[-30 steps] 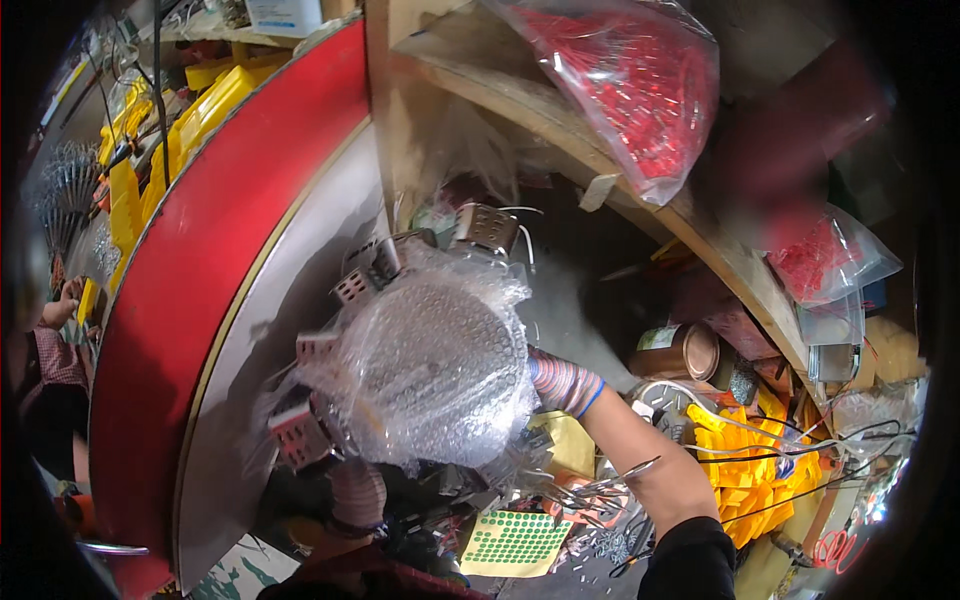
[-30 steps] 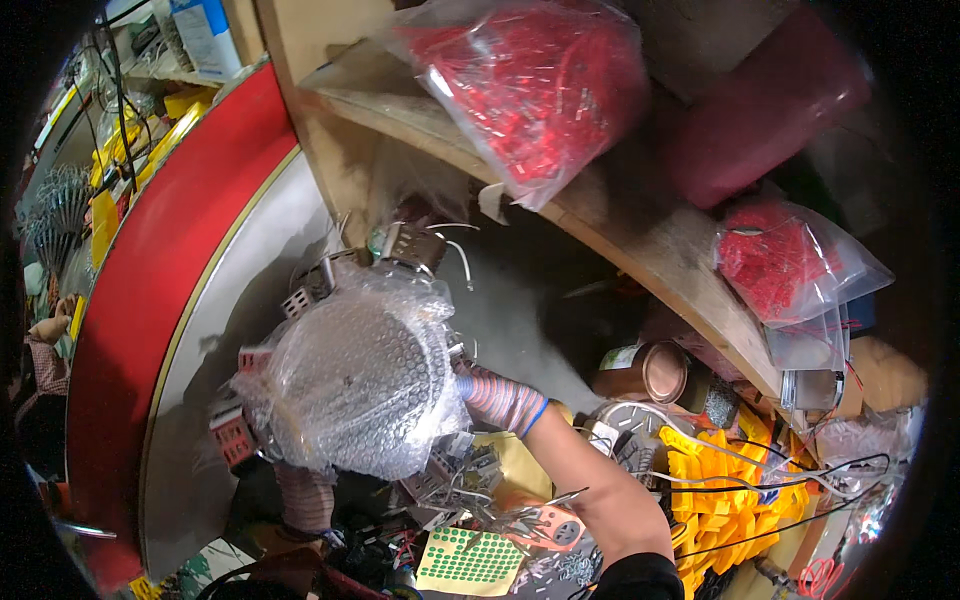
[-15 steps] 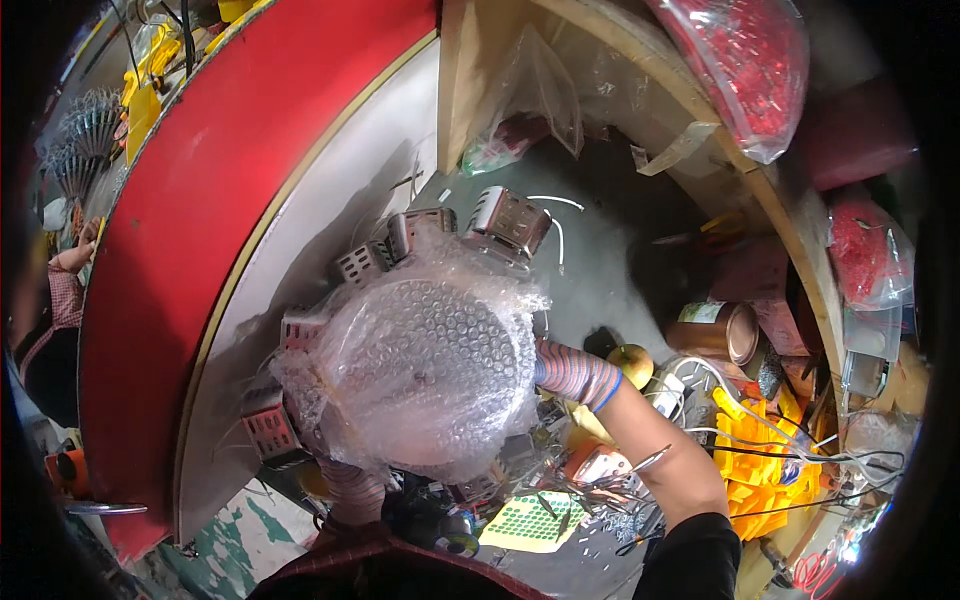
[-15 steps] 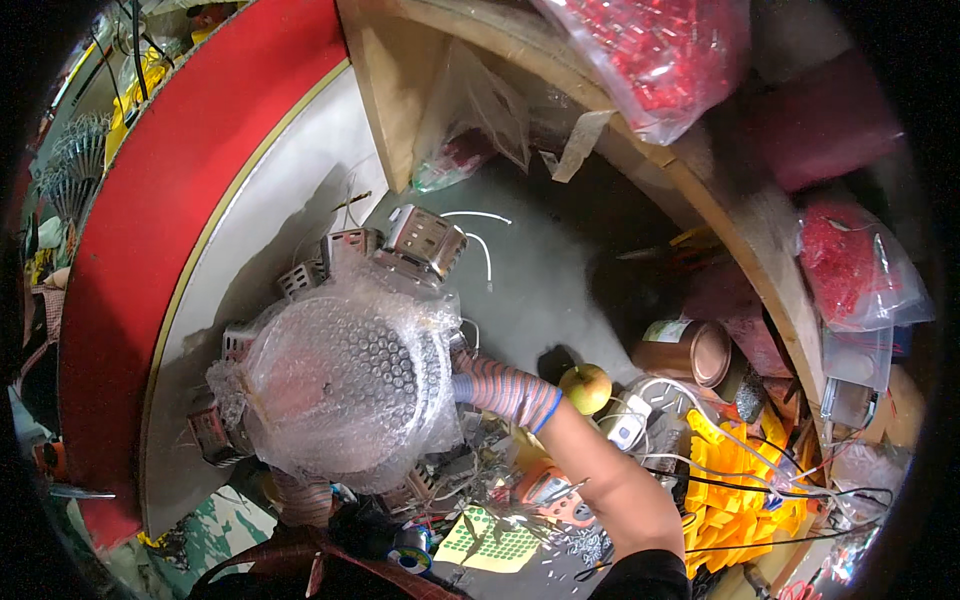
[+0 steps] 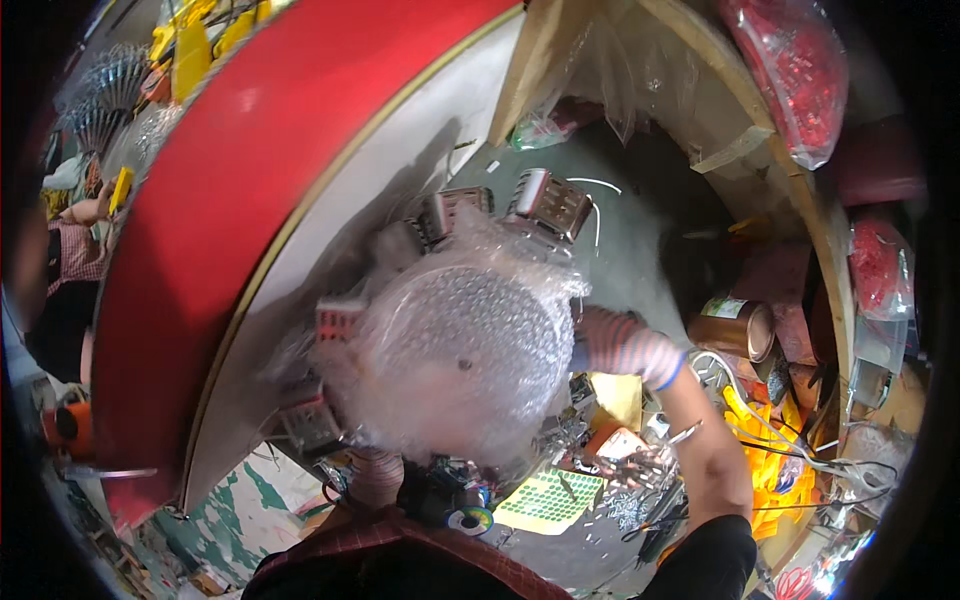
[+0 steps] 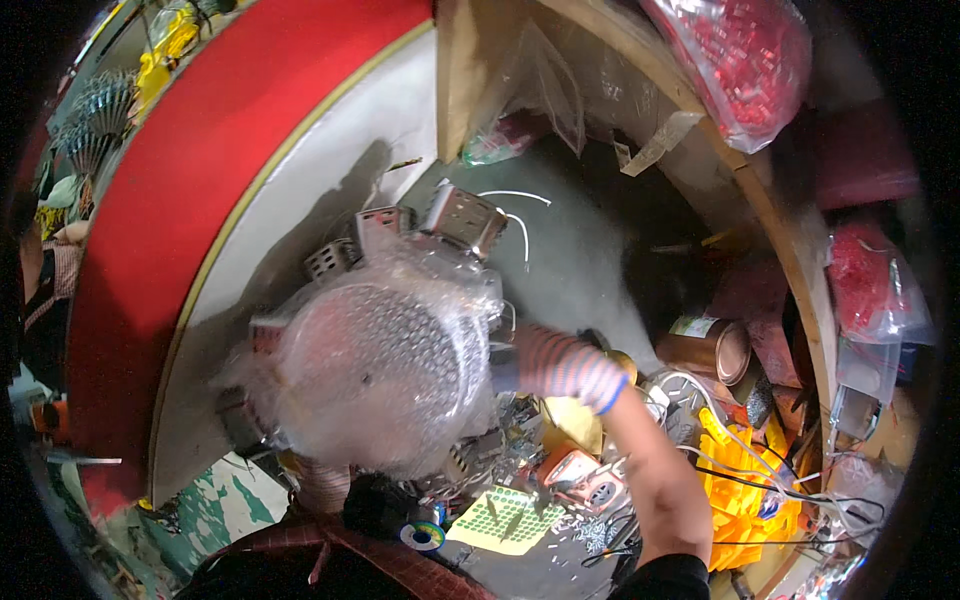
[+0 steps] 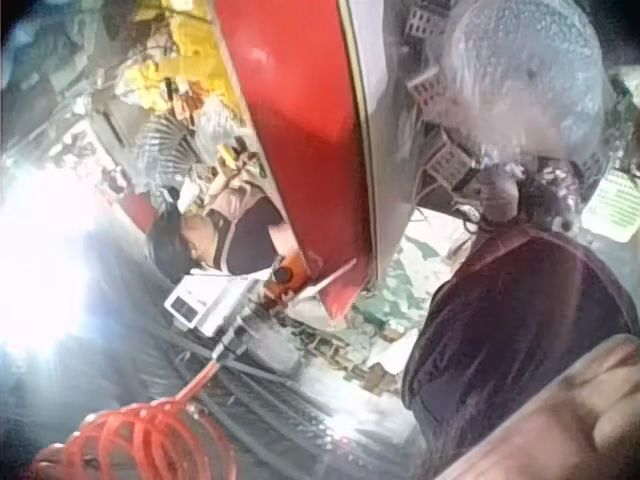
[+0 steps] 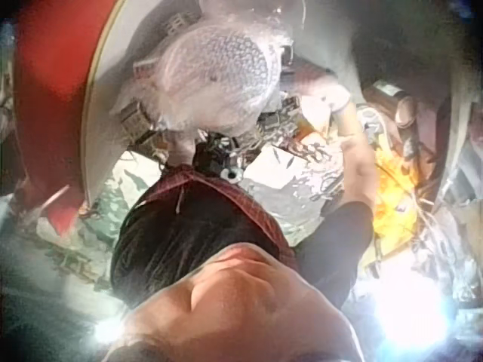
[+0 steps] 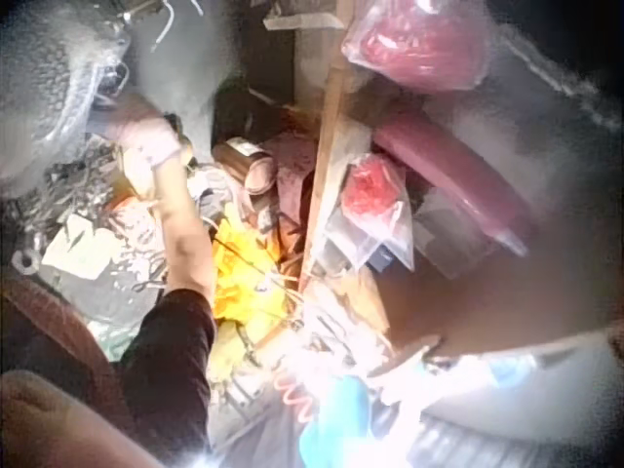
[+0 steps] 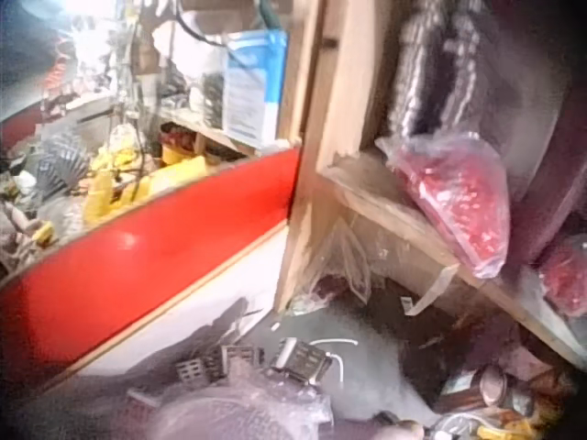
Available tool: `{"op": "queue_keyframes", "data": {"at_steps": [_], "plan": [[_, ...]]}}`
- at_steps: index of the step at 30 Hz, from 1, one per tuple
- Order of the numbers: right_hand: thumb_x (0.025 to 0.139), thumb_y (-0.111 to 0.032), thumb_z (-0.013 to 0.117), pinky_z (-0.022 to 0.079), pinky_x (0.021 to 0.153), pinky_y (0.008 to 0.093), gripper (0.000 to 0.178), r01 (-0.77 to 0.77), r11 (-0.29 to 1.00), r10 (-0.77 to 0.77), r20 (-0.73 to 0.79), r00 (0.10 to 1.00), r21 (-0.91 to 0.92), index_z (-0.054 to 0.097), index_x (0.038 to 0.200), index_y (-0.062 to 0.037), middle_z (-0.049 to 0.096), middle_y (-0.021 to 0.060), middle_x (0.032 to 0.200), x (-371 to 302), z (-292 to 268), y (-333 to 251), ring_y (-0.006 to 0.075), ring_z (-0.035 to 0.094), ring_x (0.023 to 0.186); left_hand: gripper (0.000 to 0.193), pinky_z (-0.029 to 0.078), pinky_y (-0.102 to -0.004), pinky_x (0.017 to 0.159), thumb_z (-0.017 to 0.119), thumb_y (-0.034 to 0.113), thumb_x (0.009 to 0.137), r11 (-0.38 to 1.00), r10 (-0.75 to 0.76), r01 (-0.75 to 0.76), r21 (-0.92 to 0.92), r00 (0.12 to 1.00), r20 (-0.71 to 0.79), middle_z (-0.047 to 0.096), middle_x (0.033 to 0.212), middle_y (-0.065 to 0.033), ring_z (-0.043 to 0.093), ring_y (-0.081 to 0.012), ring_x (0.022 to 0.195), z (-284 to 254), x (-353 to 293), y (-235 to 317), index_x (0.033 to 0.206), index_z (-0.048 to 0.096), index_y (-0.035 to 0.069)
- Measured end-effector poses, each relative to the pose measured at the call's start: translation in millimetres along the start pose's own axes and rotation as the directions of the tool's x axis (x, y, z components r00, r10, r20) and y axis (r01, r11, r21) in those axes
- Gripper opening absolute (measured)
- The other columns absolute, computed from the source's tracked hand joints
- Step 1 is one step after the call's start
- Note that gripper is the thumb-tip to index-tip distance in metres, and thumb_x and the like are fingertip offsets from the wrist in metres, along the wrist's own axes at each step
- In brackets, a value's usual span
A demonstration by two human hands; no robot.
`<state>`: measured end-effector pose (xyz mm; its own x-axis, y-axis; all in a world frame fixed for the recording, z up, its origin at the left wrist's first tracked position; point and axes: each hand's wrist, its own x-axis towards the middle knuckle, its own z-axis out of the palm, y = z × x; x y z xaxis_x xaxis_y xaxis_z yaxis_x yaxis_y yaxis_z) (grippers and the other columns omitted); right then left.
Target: Assembling the internal components and housing of a yellow plastic electronic device.
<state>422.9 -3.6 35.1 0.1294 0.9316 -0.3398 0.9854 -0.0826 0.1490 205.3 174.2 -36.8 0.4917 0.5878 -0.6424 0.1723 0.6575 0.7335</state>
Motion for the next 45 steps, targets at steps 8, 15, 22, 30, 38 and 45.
{"op": "queue_keyframes", "data": {"at_steps": [8,15,22,30,38,45], "plan": [[0.079,-0.046,0.070,0.052,0.082,0.0427,0.055,-0.172,0.494,0.463,-0.091,0.882,0.852,0.065,0.113,-0.0024,0.068,0.0191,0.102,1,-207,-5,0.0337,0.067,0.097,0.044,0.050,-0.0345,0.096,0.069,0.016,0.089,0.981,0.124,-0.133,-0.139,0.990,-0.071,0.056,0.120,-0.0115,0.057,-0.0196,0.109,-77,-67,27,0.127,0.048,0.005],[0.065,-0.064,0.074,0.028,0.117,0.0476,0.100,-0.005,0.995,0.032,-0.263,0.964,0.104,0.046,0.141,-0.0055,0.050,0.0170,0.142,85,-195,-69,0.0383,0.043,0.135,0.068,0.046,-0.0397,0.104,0.067,0.002,0.085,0.872,0.356,-0.403,0.276,0.911,0.206,0.051,0.135,-0.0201,0.055,-0.0271,0.123,-97,-142,25,0.143,0.032,0.002],[0.060,-0.051,0.079,0.027,0.118,0.0489,0.095,-0.053,0.978,0.095,-0.206,0.974,0.202,0.049,0.139,-0.0078,0.052,0.0177,0.139,92,-200,-95,0.0364,0.046,0.132,0.034,0.050,-0.0368,0.096,0.061,-0.001,0.092,0.820,0.478,-0.572,0.017,0.702,0.527,0.061,0.125,-0.0145,0.059,-0.0224,0.117,-87,-194,1,0.126,0.054,0.000],[0.058,-0.028,0.081,0.048,0.087,0.0481,0.062,0.000,0.992,0.080,-0.629,0.773,0.125,0.059,0.110,-0.0034,0.061,0.0193,0.100,46,-209,-105,0.0394,0.060,0.097,0.034,0.048,-0.0402,0.082,0.070,0.005,0.084,0.349,0.689,-0.934,-0.077,0.200,0.697,0.067,0.103,-0.0137,0.064,-0.0309,0.094,-74,-226,-21,0.117,0.064,0.004],[0.068,-0.023,0.087,0.052,0.078,0.0315,0.069,0.251,0.877,0.384,-0.911,0.149,0.410,0.050,0.122,-0.0019,0.065,0.0076,0.096,-83,-230,-226,0.0145,0.062,0.083,0.051,0.046,-0.0461,0.096,0.078,0.019,0.080,0.127,0.851,-0.992,0.003,0.111,0.513,0.061,0.117,-0.0176,0.059,-0.0352,0.109,-123,-254,-82,0.125,0.058,0.004],[0.077,-0.014,0.083,0.051,0.082,0.0289,0.056,0.593,0.238,0.933,-0.351,0.082,0.770,0.048,0.119,-0.0032,0.063,0.0074,0.108,-215,-108,-384,0.0135,0.062,0.093,0.091,0.041,-0.0428,0.106,0.081,0.037,0.081,-0.011,0.842,-0.998,-0.062,-0.043,0.538,0.045,0.138,-0.0249,0.048,-0.0383,0.126,-129,-315,-139,0.146,0.031,-0.004]]}}
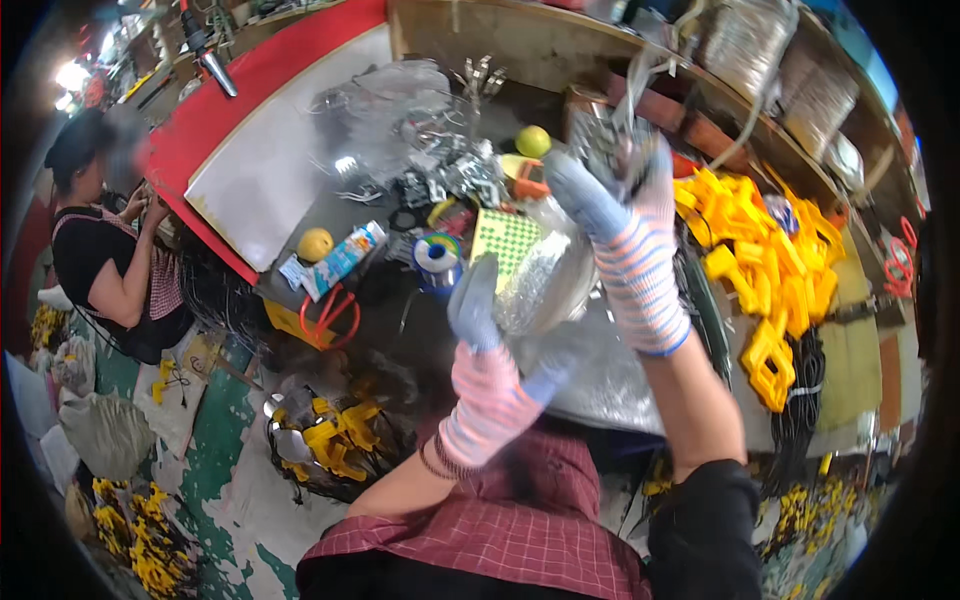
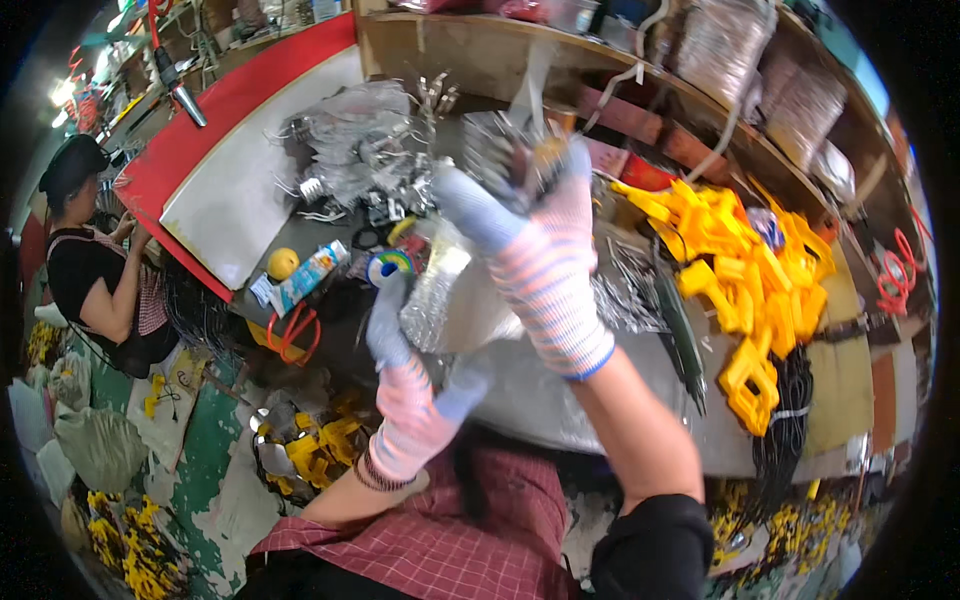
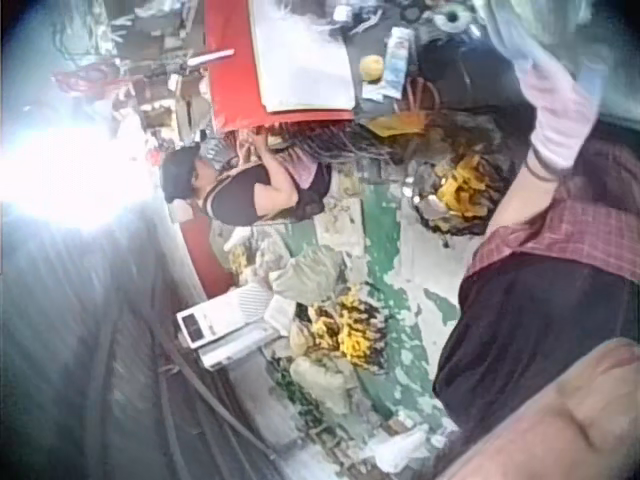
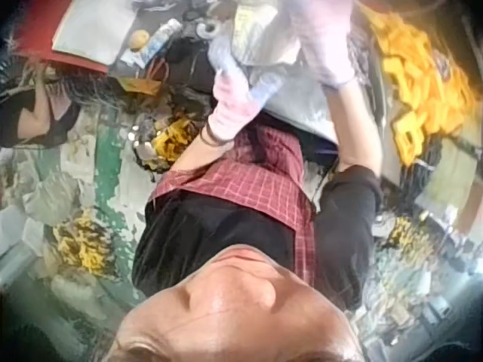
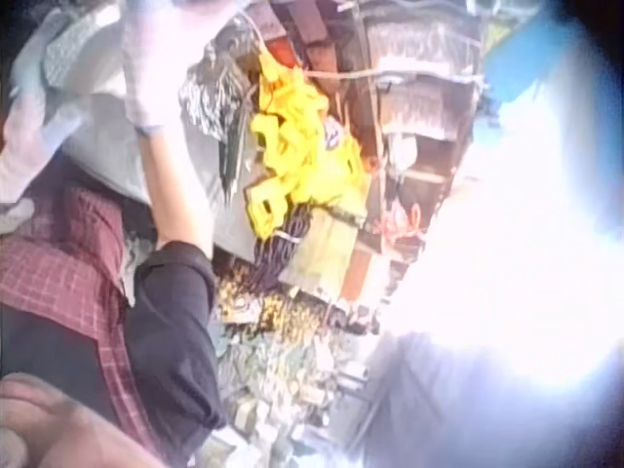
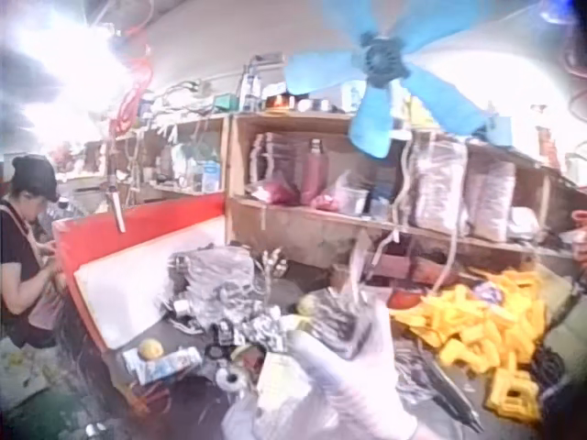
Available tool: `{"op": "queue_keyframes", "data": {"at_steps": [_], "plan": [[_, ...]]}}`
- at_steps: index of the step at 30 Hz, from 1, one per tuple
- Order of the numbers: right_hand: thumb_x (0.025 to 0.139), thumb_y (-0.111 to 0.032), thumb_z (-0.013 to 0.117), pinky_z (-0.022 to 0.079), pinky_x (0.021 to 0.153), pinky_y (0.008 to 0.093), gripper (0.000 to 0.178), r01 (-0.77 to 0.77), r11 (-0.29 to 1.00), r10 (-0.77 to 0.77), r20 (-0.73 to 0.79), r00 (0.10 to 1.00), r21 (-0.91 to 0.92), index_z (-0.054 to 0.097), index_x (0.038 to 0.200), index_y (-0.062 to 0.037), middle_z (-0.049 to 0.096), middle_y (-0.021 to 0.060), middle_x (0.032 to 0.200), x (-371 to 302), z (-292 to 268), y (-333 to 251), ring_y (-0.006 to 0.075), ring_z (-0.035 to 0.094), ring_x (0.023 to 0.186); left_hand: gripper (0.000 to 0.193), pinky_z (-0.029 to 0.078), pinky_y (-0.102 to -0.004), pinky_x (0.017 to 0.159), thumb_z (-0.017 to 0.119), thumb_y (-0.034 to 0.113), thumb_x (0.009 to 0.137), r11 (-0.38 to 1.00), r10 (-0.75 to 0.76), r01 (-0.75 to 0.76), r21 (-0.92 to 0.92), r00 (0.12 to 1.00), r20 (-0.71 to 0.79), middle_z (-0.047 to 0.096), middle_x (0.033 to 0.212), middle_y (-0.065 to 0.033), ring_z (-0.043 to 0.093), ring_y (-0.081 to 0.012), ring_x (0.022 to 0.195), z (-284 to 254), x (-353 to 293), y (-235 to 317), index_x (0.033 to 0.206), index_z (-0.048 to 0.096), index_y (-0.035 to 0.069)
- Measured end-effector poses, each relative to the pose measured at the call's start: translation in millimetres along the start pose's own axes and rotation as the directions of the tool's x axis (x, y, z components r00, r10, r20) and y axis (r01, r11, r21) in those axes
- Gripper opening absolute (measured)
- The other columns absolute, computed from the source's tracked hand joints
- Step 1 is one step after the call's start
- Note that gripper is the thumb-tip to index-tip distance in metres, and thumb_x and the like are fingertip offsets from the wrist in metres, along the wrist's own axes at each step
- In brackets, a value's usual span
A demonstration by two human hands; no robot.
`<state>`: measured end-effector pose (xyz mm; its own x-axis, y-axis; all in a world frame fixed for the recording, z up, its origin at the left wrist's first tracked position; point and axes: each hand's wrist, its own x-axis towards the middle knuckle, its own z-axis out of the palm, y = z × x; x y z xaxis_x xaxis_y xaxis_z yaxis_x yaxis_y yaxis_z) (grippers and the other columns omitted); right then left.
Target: Assembling the internal components and housing of a yellow plastic electronic device.
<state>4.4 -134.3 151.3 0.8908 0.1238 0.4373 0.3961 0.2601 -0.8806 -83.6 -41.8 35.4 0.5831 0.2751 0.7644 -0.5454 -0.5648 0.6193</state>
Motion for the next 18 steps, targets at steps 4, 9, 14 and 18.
{"op": "queue_keyframes", "data": {"at_steps": [4,9,14,18], "plan": [[0.087,-0.022,0.076,0.053,0.085,0.0308,0.052,-0.315,0.905,0.392,-0.269,0.880,0.288,0.052,0.127,-0.0010,0.065,0.0078,0.109,-92,-75,41,0.0163,0.064,0.096,0.051,0.050,-0.0364,0.097,0.071,0.014,0.090,0.651,-0.374,0.512,-0.560,0.859,0.350,0.062,0.123,-0.0144,0.063,-0.0236,0.109,26,-37,-9,0.133,0.049,-0.002],[0.093,-0.025,0.068,0.053,0.081,0.0276,0.048,-0.647,0.686,0.679,0.025,0.733,0.332,0.050,0.132,-0.0029,0.062,0.0058,0.111,-185,-111,28,0.0137,0.062,0.096,0.040,0.054,-0.0339,0.091,0.072,0.015,0.089,0.092,-0.345,0.920,-0.381,0.388,0.855,0.068,0.113,-0.0086,0.067,-0.0214,0.104,20,-11,-71,0.125,0.059,0.001],[0.093,-0.025,0.068,0.054,0.074,0.0288,0.037,-0.646,0.754,0.655,0.076,0.751,-0.118,0.062,0.122,-0.0024,0.067,0.0039,0.093,-212,-158,29,0.0151,0.065,0.083,0.034,0.052,-0.0320,0.087,0.072,0.021,0.089,0.691,-0.436,0.691,0.211,0.167,0.885,0.071,0.108,-0.0091,0.067,-0.0211,0.099,38,31,-109,0.115,0.065,0.001],[0.085,-0.027,0.069,0.048,0.090,0.0428,0.049,0.086,0.529,0.113,0.171,0.979,-0.844,0.057,0.129,-0.0074,0.066,0.0112,0.115,-177,-184,43,0.0314,0.062,0.103,0.042,0.049,-0.0431,0.094,0.071,0.026,0.080,0.761,-0.231,-0.416,0.498,0.544,0.807,0.066,0.111,-0.0174,0.062,-0.0373,0.104,51,22,-79,0.119,0.064,0.010]]}}
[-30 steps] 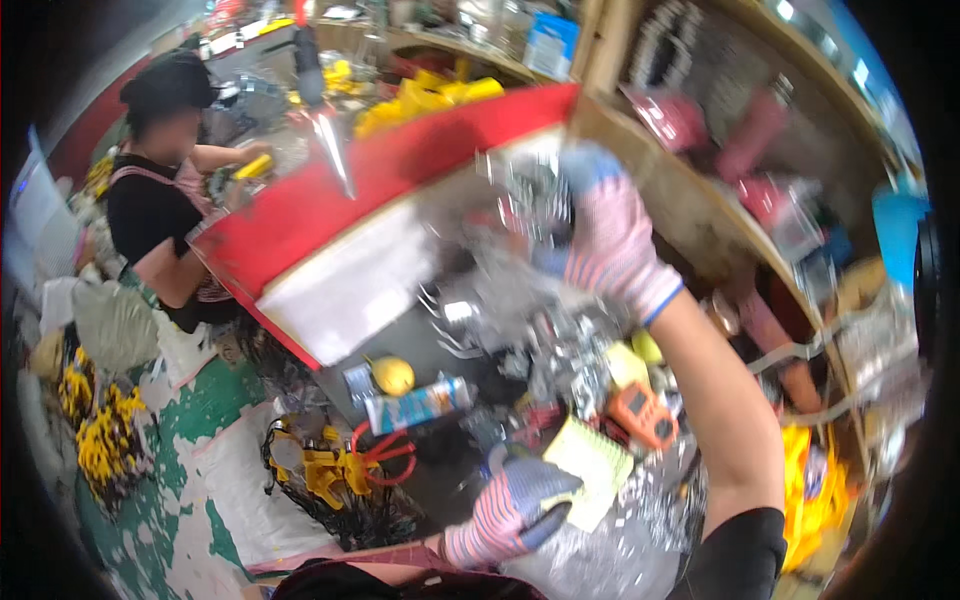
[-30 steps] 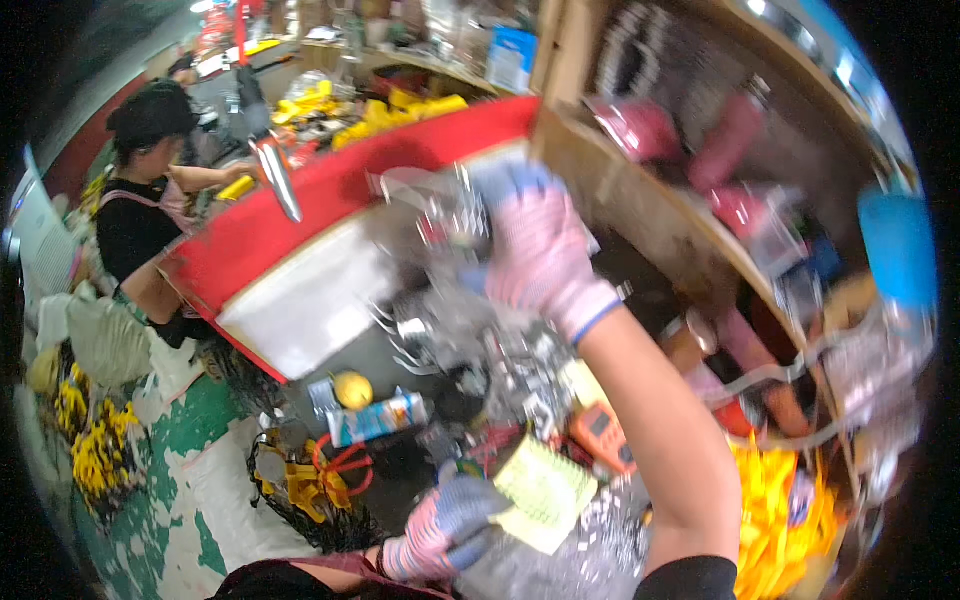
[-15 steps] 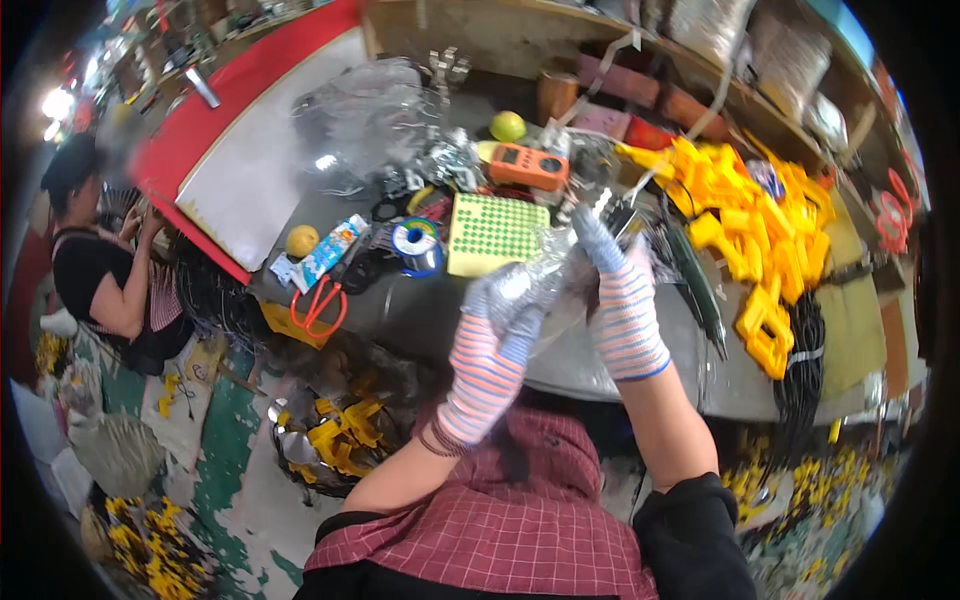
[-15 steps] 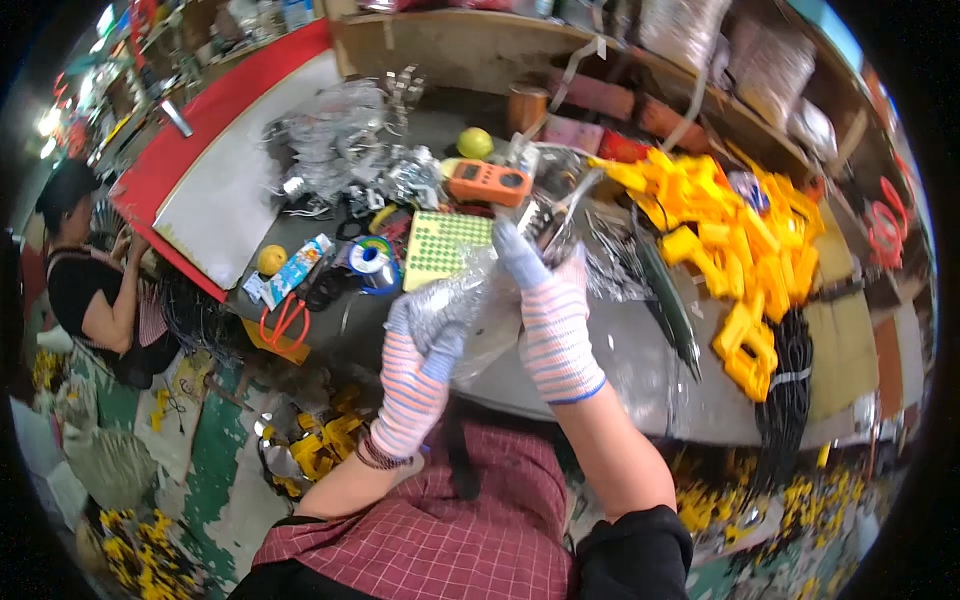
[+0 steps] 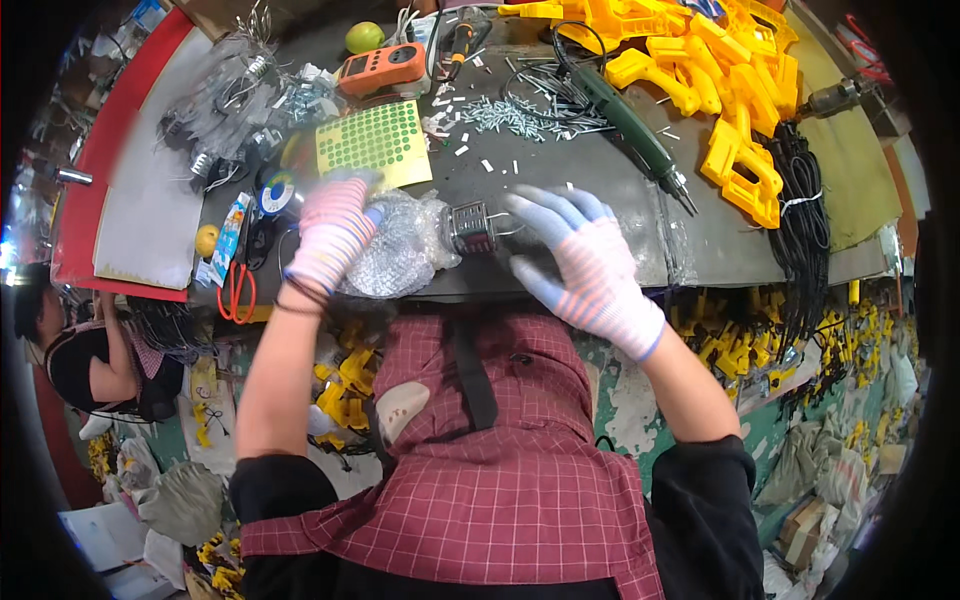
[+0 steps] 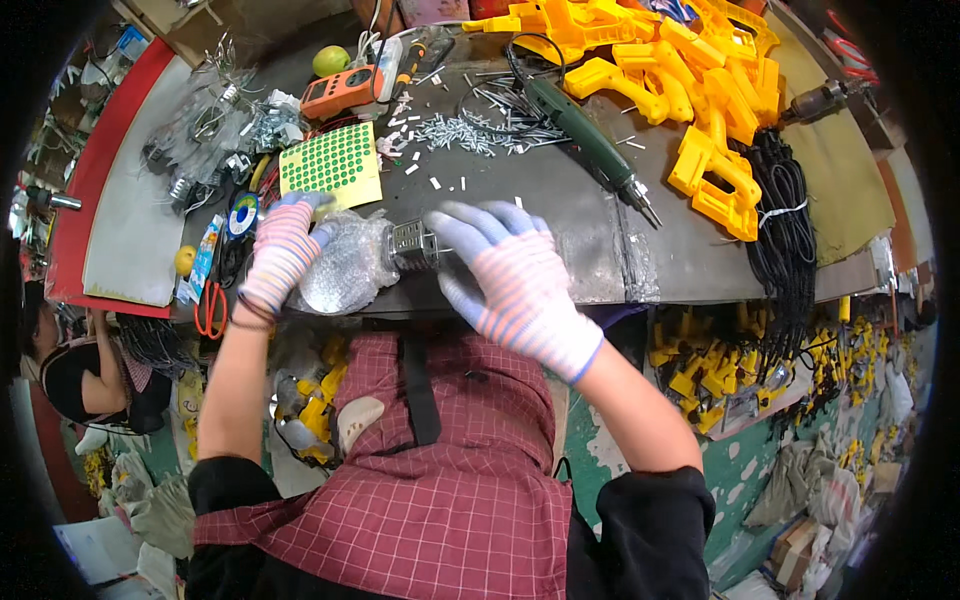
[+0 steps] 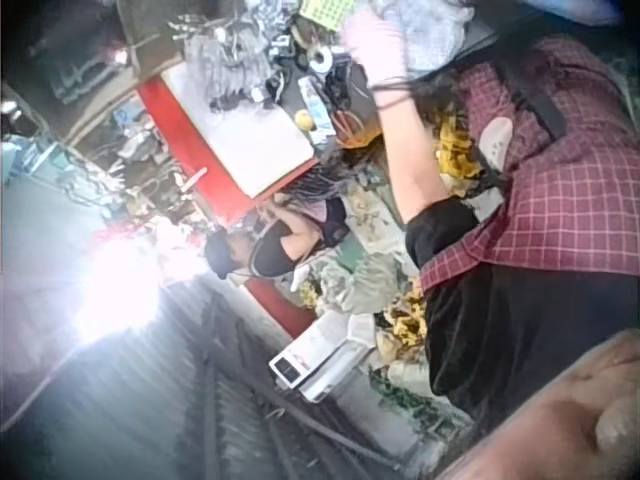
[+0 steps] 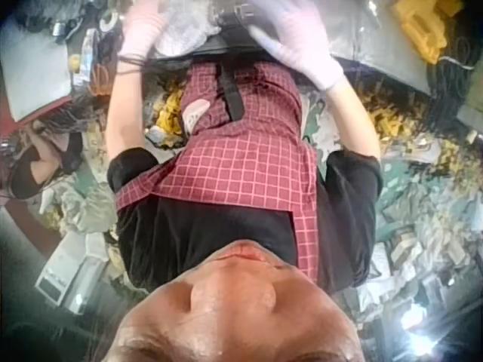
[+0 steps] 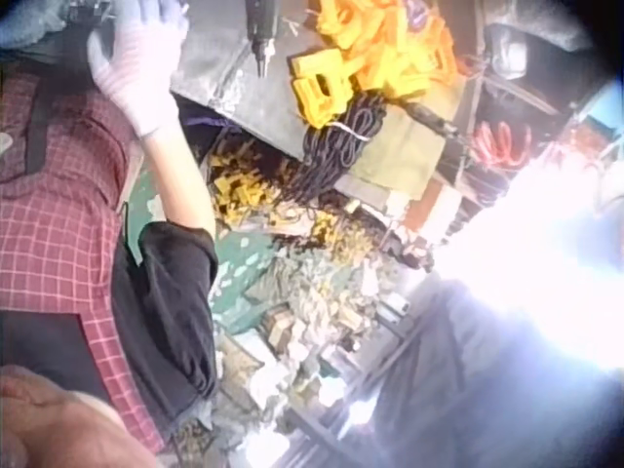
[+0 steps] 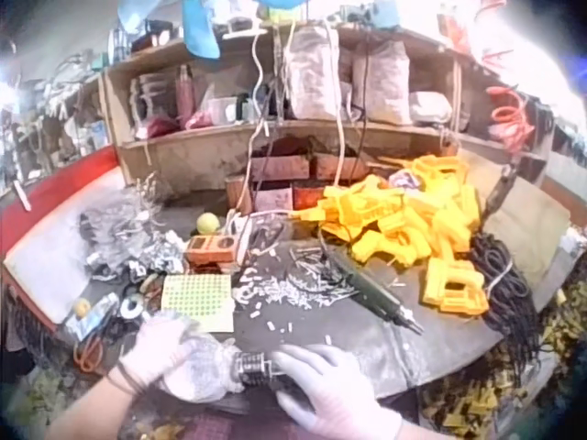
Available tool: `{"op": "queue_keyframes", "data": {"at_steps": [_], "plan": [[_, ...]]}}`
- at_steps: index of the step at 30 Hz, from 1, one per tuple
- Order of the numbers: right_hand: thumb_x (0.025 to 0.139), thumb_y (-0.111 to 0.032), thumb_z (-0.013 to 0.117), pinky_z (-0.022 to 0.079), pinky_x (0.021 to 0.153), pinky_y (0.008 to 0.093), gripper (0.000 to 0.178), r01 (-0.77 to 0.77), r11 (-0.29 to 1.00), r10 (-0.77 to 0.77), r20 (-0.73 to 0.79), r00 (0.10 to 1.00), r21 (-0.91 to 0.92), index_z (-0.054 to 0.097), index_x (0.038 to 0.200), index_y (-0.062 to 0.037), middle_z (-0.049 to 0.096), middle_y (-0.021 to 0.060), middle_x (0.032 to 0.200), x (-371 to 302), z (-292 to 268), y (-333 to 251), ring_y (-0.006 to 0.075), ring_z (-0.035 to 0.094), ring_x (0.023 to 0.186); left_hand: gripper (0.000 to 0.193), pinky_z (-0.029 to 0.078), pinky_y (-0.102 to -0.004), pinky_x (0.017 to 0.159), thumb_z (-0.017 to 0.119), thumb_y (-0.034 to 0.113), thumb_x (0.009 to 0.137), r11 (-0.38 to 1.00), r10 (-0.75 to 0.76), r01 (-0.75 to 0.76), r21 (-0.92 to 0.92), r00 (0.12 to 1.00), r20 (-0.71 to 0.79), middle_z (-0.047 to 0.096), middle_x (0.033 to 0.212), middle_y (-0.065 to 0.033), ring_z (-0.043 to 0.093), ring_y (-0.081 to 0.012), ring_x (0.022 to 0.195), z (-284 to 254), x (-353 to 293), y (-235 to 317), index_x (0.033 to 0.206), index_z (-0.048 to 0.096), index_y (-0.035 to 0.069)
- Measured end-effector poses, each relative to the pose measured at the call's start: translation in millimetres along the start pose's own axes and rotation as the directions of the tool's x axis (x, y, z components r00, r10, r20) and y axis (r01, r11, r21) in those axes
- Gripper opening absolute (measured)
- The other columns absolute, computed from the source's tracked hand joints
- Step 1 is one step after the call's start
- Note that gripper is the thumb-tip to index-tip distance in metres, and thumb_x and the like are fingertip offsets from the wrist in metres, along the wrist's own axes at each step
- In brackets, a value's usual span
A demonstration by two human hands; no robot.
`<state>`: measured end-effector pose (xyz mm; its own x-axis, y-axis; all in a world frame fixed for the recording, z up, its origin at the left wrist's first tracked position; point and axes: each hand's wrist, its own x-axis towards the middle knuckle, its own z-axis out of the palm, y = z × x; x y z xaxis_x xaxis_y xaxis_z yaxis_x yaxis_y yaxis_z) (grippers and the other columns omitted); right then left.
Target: Assembling the internal components and housing of a yellow plastic electronic device.
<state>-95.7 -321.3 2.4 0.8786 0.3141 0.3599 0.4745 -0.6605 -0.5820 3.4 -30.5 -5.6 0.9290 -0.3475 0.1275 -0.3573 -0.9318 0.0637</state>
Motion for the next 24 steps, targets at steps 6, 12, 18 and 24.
{"op": "queue_keyframes", "data": {"at_steps": [6,12,18,24], "plan": [[0.081,-0.028,0.066,0.041,0.095,0.0455,0.041,0.153,0.869,-0.093,0.149,0.984,-0.470,0.062,0.120,-0.0193,0.063,0.0028,0.092,3,30,51,0.0248,0.059,0.097,0.028,0.046,-0.0488,0.095,0.073,0.021,0.076,0.798,0.372,-0.512,-0.320,0.834,-0.407,0.063,0.107,-0.0151,0.059,-0.0382,0.104,2,-9,104,0.098,0.063,0.007],[0.084,-0.035,0.066,0.045,0.083,0.0433,0.020,0.048,0.944,0.049,0.282,0.958,-0.327,0.068,0.088,-0.0154,0.062,0.0049,0.081,8,7,64,0.0257,0.060,0.085,0.024,0.041,-0.0519,0.103,0.071,0.022,0.074,0.856,0.504,-0.512,-0.078,0.858,-0.098,0.060,0.102,-0.0108,0.055,-0.0328,0.110,23,-5,115,0.093,0.062,0.009],[0.090,-0.036,0.062,0.049,0.074,0.0452,0.025,-0.068,0.979,0.126,0.310,0.942,-0.193,0.067,0.084,-0.0114,0.063,0.0109,0.076,43,-34,81,0.0331,0.062,0.080,0.022,0.042,-0.0518,0.101,0.070,0.021,0.071,0.814,0.527,-0.556,-0.169,0.829,-0.185,0.060,0.101,-0.0108,0.055,-0.0331,0.108,26,6,107,0.088,0.064,0.008],[0.087,-0.019,0.059,0.052,0.082,0.0438,0.014,0.038,0.837,0.029,0.114,0.993,-0.547,0.064,0.095,-0.0075,0.066,0.0118,0.088,215,-20,124,0.0311,0.065,0.089,0.021,0.046,-0.0499,0.094,0.069,0.021,0.070,0.802,0.506,-0.539,-0.258,0.842,-0.185,0.062,0.104,-0.0070,0.056,-0.0319,0.104,33,12,103,0.088,0.068,0.011]]}}
